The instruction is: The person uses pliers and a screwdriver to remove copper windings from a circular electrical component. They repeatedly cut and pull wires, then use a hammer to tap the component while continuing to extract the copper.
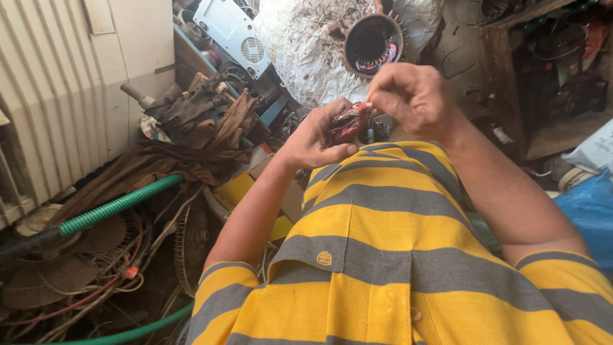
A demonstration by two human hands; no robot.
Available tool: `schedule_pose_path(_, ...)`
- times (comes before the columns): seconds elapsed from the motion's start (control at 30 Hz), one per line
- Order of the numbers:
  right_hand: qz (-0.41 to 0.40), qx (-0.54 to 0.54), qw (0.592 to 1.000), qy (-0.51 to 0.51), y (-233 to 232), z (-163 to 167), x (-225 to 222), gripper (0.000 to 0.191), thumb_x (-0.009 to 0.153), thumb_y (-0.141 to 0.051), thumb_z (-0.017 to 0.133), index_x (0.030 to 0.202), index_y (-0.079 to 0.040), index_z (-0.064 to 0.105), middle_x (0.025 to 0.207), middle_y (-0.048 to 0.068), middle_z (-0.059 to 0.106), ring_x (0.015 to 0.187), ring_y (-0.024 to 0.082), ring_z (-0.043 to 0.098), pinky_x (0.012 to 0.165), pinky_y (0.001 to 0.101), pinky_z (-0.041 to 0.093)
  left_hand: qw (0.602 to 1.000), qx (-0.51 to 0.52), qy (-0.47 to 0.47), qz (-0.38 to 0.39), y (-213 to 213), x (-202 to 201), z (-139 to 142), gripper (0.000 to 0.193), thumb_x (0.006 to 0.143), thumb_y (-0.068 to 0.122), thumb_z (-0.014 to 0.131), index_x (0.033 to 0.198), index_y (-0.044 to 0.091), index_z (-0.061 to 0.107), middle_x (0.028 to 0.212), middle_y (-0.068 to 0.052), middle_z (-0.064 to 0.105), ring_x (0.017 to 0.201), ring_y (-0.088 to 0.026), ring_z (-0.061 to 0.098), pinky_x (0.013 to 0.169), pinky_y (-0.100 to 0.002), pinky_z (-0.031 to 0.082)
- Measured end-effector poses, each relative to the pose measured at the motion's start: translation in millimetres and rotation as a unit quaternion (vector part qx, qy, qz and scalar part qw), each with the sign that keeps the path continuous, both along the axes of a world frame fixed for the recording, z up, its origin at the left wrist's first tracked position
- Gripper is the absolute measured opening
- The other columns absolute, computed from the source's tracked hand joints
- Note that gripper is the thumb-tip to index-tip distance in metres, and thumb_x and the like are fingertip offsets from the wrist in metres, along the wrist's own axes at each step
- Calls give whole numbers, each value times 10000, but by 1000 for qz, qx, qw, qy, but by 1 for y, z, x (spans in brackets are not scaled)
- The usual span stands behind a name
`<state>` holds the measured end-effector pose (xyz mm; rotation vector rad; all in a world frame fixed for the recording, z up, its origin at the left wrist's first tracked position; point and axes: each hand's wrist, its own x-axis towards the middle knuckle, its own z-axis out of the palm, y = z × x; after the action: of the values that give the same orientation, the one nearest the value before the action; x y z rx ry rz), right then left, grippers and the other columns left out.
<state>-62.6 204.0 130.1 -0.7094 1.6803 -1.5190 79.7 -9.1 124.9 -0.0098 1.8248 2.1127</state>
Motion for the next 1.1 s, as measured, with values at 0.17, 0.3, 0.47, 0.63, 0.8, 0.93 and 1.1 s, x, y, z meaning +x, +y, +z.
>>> schedule_pose_path(0.17, -51, 180, 943, 276, -16, -13, 8, 305, 1026, -302, 712, 907, -26, 658, 834, 95, 668, 781, 222, 649, 719, 379, 494, 994, 100, -47, 21, 3, 11, -2, 480, 861, 326, 765, 1206, 31, 608, 981, -7, 544, 894, -128, 505, 815, -278, 429)
schedule_pose_path(0.3, -80, 159, 974, 139, 0, -18, 23, 298, 1048, -330, 632, 1102, -54, 730, 1017, 104, 755, 890, 186, 668, 816, 350, 540, 998, -1, -59, -15, 12, 13, -13, 483, 908, 322, 783, 1235, 25, 587, 1029, -38, 599, 968, -146, 543, 907, -304, 489)
schedule_pose_path(0.47, -102, -103, 973, -177, 25, -32, 58, 538, 1096, -468, 508, 1349, 5, 555, 1387, 171, 595, 1298, 194, 566, 1132, 343, 435, 996, -64, -22, -62, 48, -3, -49, 666, 867, 380, 793, 1355, 18, 523, 1130, -81, 661, 1016, -162, 634, 940, -327, 524)
schedule_pose_path(0.63, -255, -150, 916, -269, 42, -53, 70, 293, 1136, -315, 531, 1161, -25, 559, 1356, 192, 640, 1232, 217, 628, 1112, 370, 498, 989, 106, -70, -70, 76, -21, -73, 710, 988, 497, 714, 1424, -13, 482, 1253, -138, 655, 1166, -215, 623, 1016, -368, 513)
schedule_pose_path(0.8, -364, -164, 888, -226, 70, -54, 82, 130, 1126, -190, 544, 1139, -61, 548, 1123, 151, 687, 1082, 220, 702, 974, 361, 584, 964, -147, -136, -176, 97, -37, -61, 683, 920, 539, 662, 1345, 5, 630, 1112, -186, 744, 1042, -283, 730, 918, -382, 547)
schedule_pose_path(0.93, -465, -123, 861, -166, 100, -53, 83, 147, 1132, -182, 569, 1116, -36, 567, 919, 110, 653, 846, 194, 689, 818, 357, 594, 974, -114, -39, -194, 113, -45, -57, 705, 947, 513, 694, 1379, -32, 574, 1314, -204, 684, 1232, -301, 669, 1013, -391, 518)
schedule_pose_path(1.1, -513, -25, 851, -109, 187, -54, 69, 183, 1076, -242, 546, 1038, -64, 570, 690, 87, 640, 466, 128, 522, 423, 279, 411, 978, -191, -36, -70, 113, -52, -87, 480, 930, 322, 745, 1259, -16, 661, 1139, -160, 751, 1037, -236, 748, 889, -361, 594)
